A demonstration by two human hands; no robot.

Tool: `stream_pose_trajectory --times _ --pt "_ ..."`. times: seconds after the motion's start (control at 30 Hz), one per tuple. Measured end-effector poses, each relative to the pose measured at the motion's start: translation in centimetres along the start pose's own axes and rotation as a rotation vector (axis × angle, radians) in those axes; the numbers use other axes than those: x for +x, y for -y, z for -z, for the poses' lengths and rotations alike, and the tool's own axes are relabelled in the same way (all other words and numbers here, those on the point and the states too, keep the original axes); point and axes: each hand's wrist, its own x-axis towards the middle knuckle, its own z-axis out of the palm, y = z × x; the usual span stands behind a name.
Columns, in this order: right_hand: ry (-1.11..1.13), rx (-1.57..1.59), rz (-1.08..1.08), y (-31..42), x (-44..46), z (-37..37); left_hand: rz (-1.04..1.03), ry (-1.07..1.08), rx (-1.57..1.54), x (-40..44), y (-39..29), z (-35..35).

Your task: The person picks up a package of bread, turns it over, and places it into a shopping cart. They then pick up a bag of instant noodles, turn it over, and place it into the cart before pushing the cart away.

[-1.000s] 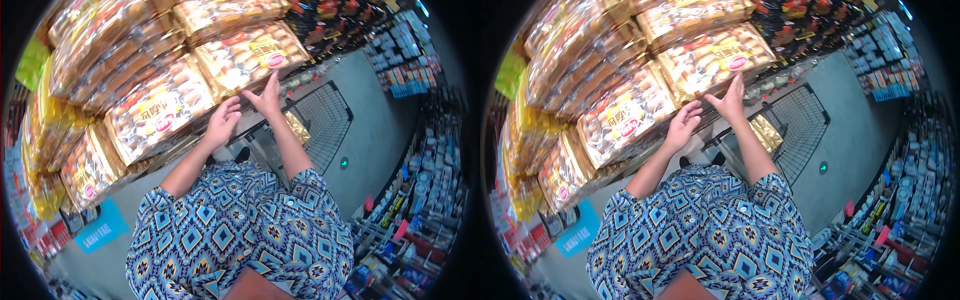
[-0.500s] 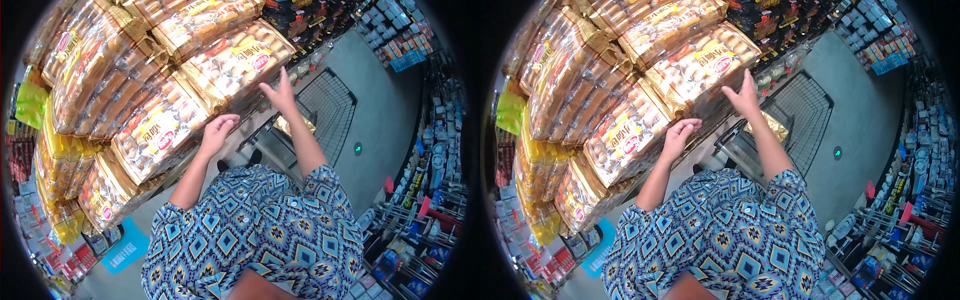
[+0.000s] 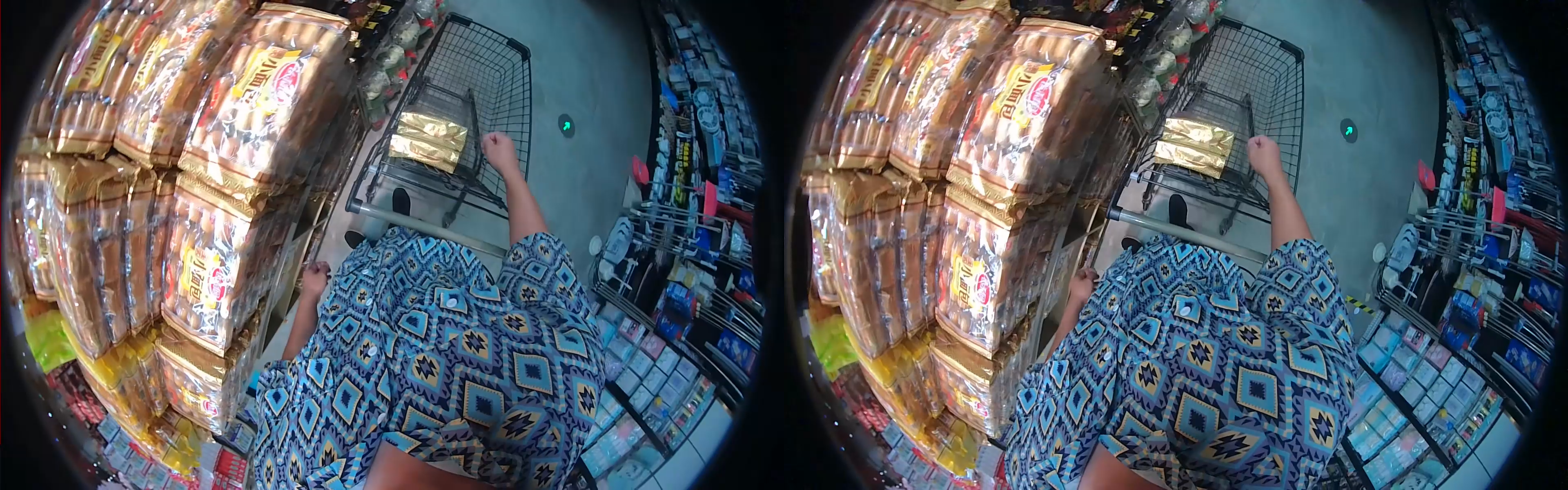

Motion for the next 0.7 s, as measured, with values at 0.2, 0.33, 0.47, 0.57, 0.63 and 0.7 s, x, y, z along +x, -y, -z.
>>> stream_pose_trajectory --times 0.2,0.33,0.47,0.57,0.63,0.7 --pt "-0.096 -0.238 0.255 1.8 -1.2 -3.2 0.004 0.013 0.048 0.0 -2.3 0.1" --pt "0.018 -0.325 0.419 6.7 -1.4 -7.2 -0.150 0.043 0.030 0.3 -5.5 0.6" --pt "0.069 -0.454 0.553 8.3 -0.5 -10.0 -0.148 0.061 -0.024 -0.9 -8.4 0.5" --pt "0.122 -0.477 0.546 7.8 -0.1 -10.4 -0.099 0.084 0.021 -1.8 -8.3 0.9" --pt "0.166 -0.490 0.561 7.8 0.4 -10.5 -0.070 0.078 0.017 -2.2 -7.2 1.2" --pt "0.193 -0.540 0.553 7.8 1.0 -10.1 -0.027 0.069 0.017 -2.8 -5.3 1.6"
